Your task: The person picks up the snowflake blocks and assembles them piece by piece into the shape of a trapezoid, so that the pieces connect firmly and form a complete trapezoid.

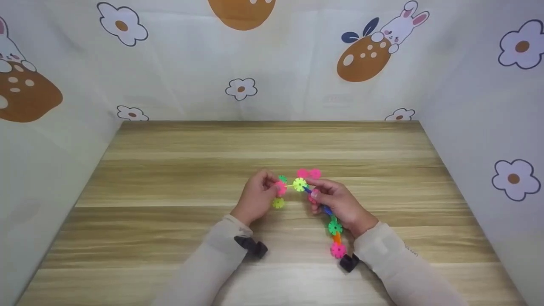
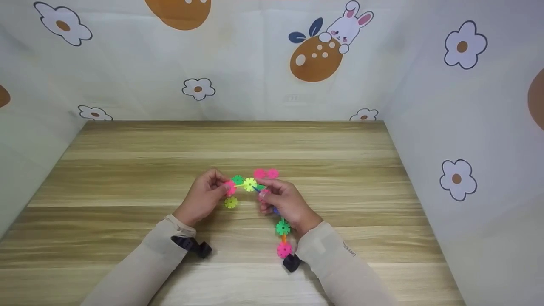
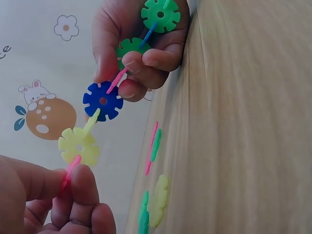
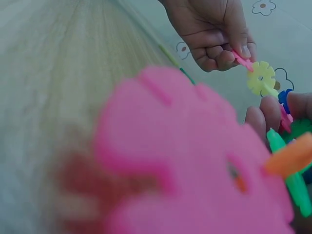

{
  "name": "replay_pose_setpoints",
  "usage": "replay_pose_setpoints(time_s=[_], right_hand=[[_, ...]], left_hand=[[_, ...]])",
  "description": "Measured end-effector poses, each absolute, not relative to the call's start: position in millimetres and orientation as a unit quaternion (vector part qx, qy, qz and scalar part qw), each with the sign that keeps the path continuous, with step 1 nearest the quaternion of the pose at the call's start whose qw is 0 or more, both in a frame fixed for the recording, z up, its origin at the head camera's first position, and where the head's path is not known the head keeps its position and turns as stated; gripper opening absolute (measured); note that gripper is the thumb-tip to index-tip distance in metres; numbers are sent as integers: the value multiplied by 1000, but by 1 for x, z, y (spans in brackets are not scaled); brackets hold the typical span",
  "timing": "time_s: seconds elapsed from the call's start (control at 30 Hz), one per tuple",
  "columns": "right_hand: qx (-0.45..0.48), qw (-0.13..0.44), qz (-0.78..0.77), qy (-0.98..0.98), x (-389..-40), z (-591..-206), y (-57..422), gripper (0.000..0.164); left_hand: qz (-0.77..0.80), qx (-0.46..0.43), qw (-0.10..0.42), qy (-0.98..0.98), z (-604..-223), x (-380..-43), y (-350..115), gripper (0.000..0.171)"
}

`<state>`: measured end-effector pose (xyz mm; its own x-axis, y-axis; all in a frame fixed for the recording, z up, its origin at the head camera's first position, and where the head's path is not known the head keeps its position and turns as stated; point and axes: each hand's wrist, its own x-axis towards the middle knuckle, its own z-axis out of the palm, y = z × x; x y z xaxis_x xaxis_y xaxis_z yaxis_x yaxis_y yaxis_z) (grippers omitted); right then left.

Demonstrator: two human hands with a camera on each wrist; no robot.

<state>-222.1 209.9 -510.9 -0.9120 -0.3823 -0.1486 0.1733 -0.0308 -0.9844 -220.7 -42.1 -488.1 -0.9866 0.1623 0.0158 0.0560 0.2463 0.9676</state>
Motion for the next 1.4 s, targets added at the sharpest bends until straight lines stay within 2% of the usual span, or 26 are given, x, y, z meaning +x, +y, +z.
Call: replay_pose_setpoints(time_s=[0.23, 0.4, 0.6, 0.77, 0.9, 1.27, 1.4], right_hand=[[-83, 198, -715, 665, -222, -511, 210, 47], [-75, 182, -718, 668, -223, -513, 208, 45], [-63, 176, -724, 664, -224, -513, 208, 46], [-58, 180, -724, 664, -224, -512, 209, 46], [-60, 180, -723, 664, -224, -512, 209, 46], [-70, 177, -724, 663, -225, -514, 209, 48], [-76, 176, -724, 663, -225, -514, 208, 48]], left_hand=[[616, 96, 32, 781, -488, -219, -42, 6], [597, 92, 25, 796, -489, -222, -43, 12], [501, 71, 54, 861, -486, -224, -49, 18], [359, 105, 91, 923, -483, -221, -51, 15], [293, 134, 113, 940, -482, -218, -49, 23], [266, 152, 125, 944, -482, -215, -49, 30], [271, 151, 130, 942, -482, -215, -49, 25]])
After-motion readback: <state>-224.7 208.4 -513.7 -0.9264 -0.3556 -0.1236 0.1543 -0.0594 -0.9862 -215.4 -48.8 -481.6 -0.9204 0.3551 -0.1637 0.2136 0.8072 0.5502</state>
